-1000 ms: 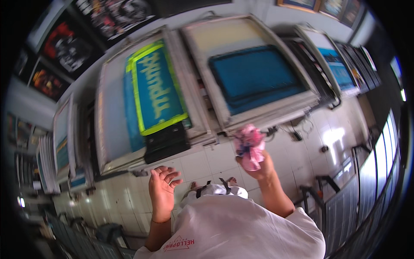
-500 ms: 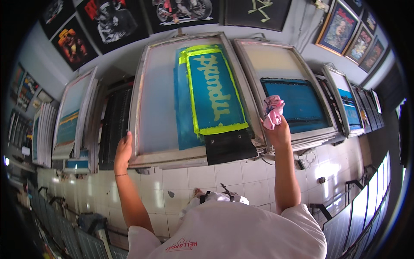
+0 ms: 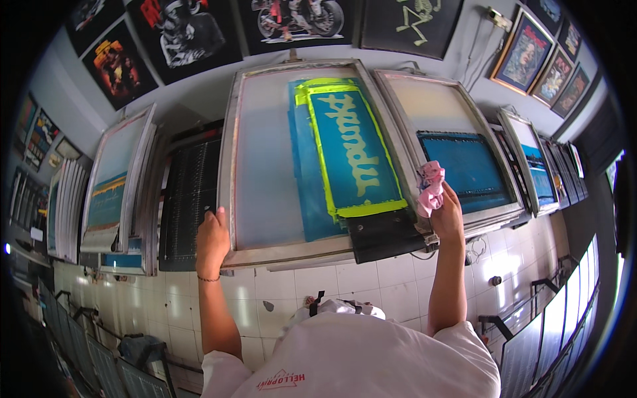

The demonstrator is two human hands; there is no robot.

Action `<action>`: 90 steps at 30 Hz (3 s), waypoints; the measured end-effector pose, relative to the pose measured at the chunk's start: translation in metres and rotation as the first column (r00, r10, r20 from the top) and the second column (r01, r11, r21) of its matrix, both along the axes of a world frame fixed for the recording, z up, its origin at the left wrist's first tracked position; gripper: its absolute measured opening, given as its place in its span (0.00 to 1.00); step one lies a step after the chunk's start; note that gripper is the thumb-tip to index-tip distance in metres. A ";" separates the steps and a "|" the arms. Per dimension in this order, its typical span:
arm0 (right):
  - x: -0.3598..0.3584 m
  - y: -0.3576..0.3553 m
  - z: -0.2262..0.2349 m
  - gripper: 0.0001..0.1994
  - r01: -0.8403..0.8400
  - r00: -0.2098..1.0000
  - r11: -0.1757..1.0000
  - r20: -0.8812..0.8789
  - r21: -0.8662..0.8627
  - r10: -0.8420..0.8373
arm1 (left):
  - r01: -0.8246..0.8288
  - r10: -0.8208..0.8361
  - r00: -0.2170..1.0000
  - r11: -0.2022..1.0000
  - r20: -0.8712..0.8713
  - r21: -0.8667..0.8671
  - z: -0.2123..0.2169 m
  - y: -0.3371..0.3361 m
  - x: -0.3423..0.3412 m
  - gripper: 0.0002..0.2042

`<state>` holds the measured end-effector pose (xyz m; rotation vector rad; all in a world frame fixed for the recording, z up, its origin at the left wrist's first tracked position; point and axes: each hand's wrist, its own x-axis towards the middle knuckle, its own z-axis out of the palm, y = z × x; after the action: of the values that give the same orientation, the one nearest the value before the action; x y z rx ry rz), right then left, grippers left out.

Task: The person wipes ink from a squeegee with a cloth, dips a spatula into paint containers on the floor, and cleans several squeegees before returning one to a wall rack.

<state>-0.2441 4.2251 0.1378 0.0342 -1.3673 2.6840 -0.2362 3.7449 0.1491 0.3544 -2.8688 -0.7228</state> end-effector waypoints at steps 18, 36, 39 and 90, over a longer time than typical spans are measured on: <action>-0.019 0.037 -0.035 0.13 -0.221 0.971 0.967 -0.119 -0.130 0.206 | -0.017 0.030 0.999 0.873 -0.019 0.487 -0.012 -0.020 -0.010 0.31; 0.080 0.085 0.040 0.07 0.304 0.951 0.950 -0.031 -0.074 -0.307 | 0.283 -0.182 0.946 0.867 -0.269 0.411 0.046 0.060 -0.015 0.30; 0.150 0.136 0.056 0.11 0.487 0.857 0.864 -0.124 -0.127 -0.500 | 0.434 -0.365 0.896 0.839 -0.254 0.327 0.078 0.131 -0.035 0.30; 0.603 -0.151 -0.193 0.16 0.550 -0.744 -0.816 0.339 -0.177 -0.575 | 0.169 -0.162 -0.984 -0.980 -0.073 -0.102 -0.205 0.834 0.538 0.23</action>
<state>0.3591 4.0739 -0.0555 -0.8438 0.0546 0.6166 0.3016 4.5784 -0.0555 2.6900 0.5226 0.3884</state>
